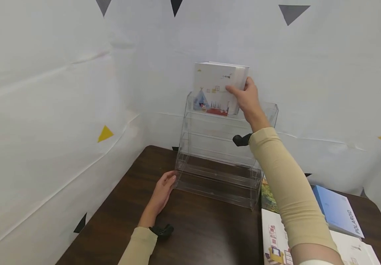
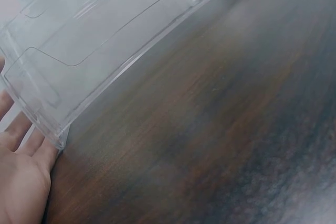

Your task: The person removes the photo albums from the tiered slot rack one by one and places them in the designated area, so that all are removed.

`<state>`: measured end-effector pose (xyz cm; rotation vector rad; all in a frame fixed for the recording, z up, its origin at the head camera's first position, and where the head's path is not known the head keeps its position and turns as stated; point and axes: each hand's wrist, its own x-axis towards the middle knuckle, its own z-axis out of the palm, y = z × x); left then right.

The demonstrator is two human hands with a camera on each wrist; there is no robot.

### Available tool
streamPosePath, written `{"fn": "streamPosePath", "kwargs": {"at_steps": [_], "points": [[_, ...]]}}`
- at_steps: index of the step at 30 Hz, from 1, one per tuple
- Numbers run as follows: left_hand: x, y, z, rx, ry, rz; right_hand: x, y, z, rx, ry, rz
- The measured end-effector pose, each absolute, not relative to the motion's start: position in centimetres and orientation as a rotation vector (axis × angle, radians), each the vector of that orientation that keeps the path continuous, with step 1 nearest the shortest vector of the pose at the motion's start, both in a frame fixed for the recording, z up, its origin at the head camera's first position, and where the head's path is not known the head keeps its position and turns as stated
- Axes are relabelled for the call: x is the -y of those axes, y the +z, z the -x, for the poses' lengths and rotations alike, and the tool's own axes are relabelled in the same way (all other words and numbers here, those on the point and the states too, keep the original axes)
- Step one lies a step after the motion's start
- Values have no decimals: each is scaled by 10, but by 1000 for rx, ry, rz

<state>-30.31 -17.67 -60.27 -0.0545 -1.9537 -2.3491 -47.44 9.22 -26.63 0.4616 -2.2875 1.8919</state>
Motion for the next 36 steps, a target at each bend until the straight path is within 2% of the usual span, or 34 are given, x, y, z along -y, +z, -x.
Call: {"fn": "streamPosePath", "kwargs": {"at_steps": [11,24,36], "points": [[175,-597,302,1972,-2315,65,-91,-260,468,2153,2136,-565],[164,-599,299,2004,-2334,71,-104,-255,457,2063,2136,-503],[164,-599,300,2009,-2343,85,-122,-245,427,1738,2182,-562]]}}
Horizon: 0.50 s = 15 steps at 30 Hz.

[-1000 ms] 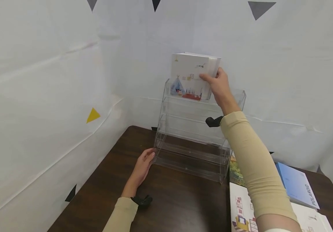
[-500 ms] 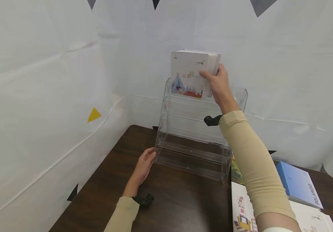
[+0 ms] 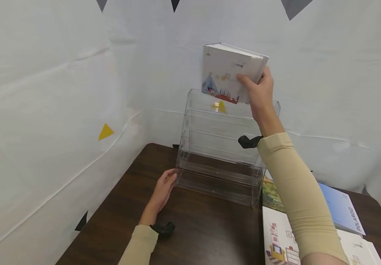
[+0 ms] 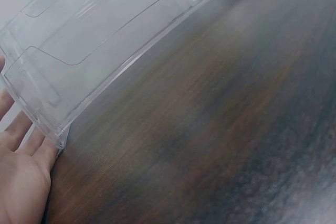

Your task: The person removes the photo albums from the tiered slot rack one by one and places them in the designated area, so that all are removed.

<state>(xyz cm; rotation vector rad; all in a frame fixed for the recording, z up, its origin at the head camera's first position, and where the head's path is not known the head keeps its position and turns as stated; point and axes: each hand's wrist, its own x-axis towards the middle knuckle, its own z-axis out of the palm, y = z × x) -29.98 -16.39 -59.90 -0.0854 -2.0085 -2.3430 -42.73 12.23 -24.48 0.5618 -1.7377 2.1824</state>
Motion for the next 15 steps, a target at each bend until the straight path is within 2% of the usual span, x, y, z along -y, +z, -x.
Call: {"fn": "streamPosePath", "kwargs": {"at_steps": [8,15], "points": [[168,-598,303,2000,-2334,83,-149,-257,397,1762,2071,-560],[170,-598,306,2005,-2335,84,-181,-284,358,1962,1736,-440]]}}
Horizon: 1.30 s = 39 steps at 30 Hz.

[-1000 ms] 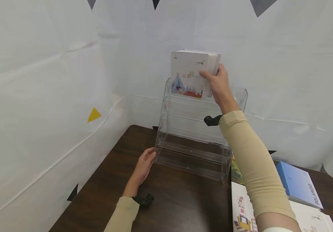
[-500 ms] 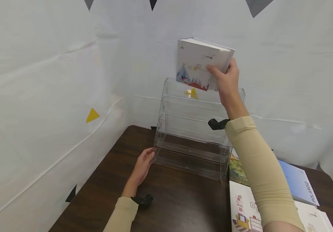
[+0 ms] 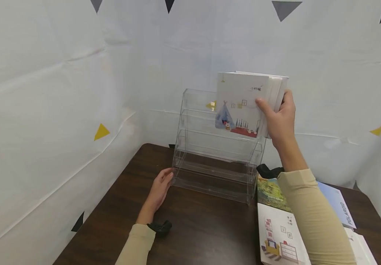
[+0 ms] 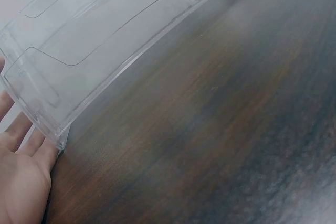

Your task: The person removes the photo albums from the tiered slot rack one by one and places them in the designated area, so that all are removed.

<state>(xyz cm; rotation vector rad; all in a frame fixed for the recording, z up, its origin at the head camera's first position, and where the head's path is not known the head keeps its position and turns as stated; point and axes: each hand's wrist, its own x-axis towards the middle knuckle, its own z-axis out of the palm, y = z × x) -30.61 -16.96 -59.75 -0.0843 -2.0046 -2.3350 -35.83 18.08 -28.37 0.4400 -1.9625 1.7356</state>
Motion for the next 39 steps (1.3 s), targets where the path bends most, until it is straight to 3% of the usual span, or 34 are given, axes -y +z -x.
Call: {"fn": "streamPosePath", "kwargs": {"at_steps": [8,14,29,39], "points": [[171,-597,309,1986,-2353,72,-209,-324,315,2205,1516,-433],[175,-600,310,1995,-2344,63,-212,-359,280,2379,1639,-399],[180,-598,308,2001,-2342,68,-201,-452,230,2730,1981,146],[185,-593,309,1988,-2336,64,-179,-484,211,2736,2110,265]]}}
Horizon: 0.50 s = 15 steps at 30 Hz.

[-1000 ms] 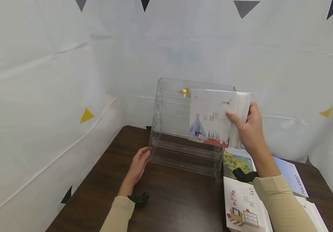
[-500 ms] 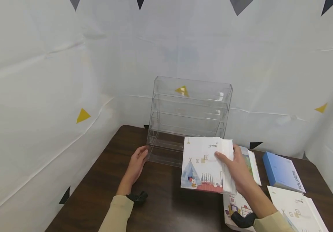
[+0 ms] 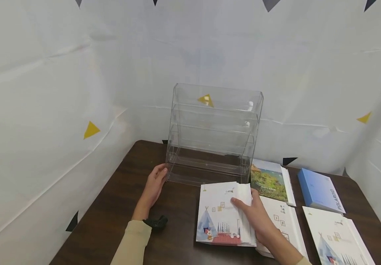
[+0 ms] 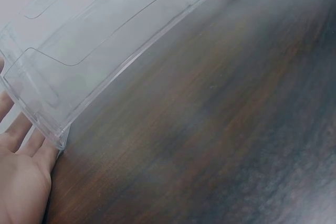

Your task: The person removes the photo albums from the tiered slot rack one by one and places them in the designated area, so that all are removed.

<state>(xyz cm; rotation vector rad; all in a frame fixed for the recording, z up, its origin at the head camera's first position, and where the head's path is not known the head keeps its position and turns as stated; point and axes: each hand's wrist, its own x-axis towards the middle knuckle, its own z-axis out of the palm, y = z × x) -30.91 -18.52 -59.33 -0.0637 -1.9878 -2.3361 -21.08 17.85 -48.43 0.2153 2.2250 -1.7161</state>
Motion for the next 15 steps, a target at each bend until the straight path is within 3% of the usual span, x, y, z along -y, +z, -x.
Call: {"fn": "streamPosePath", "kwargs": {"at_steps": [15], "points": [[185,-596,312,1979,-2337,54,-181,-495,222,-2076,-1647,-173]]}}
